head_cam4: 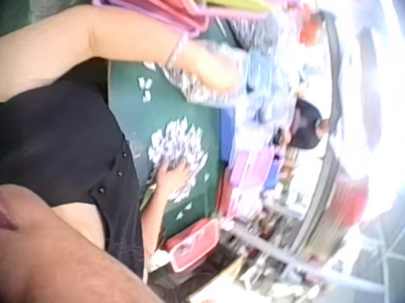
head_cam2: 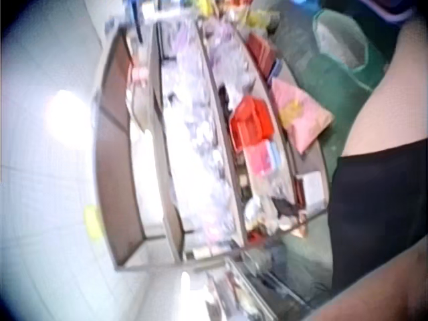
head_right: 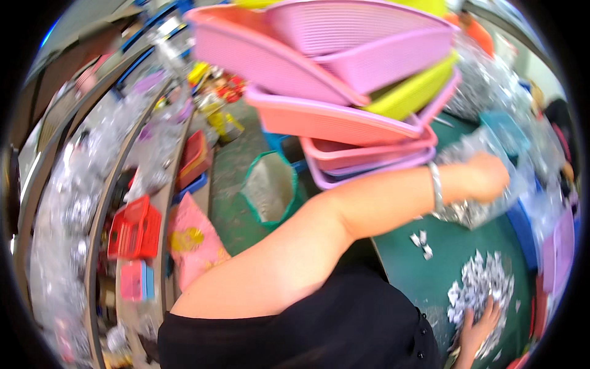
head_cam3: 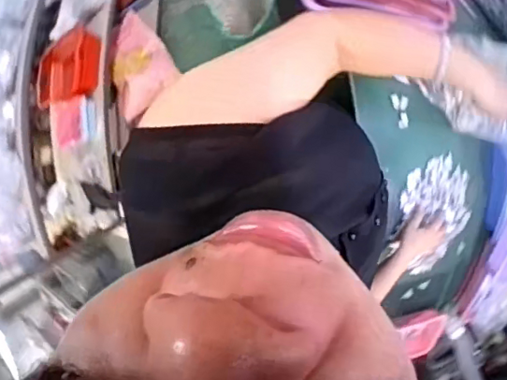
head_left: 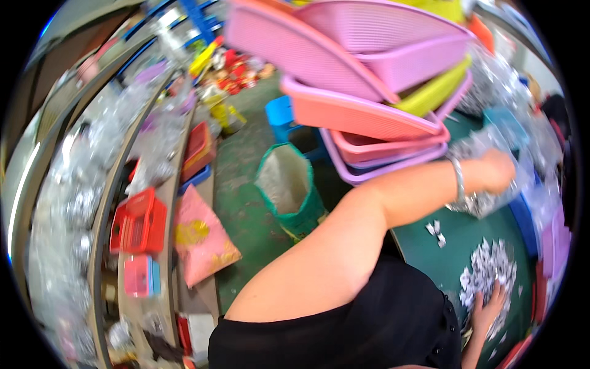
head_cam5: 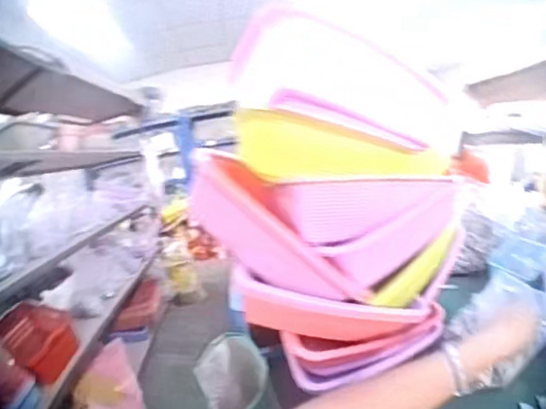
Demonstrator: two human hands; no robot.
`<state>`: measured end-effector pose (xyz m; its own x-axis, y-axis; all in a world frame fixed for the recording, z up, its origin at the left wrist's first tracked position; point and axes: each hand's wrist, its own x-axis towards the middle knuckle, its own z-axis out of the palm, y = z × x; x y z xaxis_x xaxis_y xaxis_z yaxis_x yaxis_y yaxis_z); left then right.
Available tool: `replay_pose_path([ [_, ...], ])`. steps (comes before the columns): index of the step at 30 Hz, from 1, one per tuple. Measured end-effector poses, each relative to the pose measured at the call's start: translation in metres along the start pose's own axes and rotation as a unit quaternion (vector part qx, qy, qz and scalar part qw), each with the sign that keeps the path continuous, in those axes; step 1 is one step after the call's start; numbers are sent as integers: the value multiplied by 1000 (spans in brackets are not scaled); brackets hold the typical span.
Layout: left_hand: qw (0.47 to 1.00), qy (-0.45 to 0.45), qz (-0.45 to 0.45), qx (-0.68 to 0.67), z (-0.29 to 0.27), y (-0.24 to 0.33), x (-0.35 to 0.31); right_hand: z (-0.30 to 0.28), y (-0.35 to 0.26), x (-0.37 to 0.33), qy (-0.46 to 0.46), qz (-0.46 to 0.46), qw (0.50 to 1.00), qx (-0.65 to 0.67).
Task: The person repeatedly picks up small silver star-shaped pieces and tiny metal rings from a green table, inserts the rings into the stars, and places the assembled units into a clear plastic bag. The person occasionally gathers loose pieces from the table to continue the process.
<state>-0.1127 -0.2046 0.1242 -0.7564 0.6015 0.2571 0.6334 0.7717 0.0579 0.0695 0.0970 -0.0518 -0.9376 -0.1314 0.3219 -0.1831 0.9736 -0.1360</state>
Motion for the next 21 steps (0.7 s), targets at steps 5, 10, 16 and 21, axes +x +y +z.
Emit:
replay_pose_path([
  [5, 971, 233, 3, -44, 10, 13, -23, 18, -6, 18, 4, -37, 999, 20],
  [10, 957, 268, 73, -87, 20, 48, -59, 31, -13, 27, 17, -79, 994, 71],
  [16, 981, 114, 125, -97, 60, 70, -88, 24, -19, 20, 13, -144, 987, 74],
  [21, 972, 69, 184, -128, 59, 78, -103, 11, -17, 8, 53, -69, 986, 140],
])
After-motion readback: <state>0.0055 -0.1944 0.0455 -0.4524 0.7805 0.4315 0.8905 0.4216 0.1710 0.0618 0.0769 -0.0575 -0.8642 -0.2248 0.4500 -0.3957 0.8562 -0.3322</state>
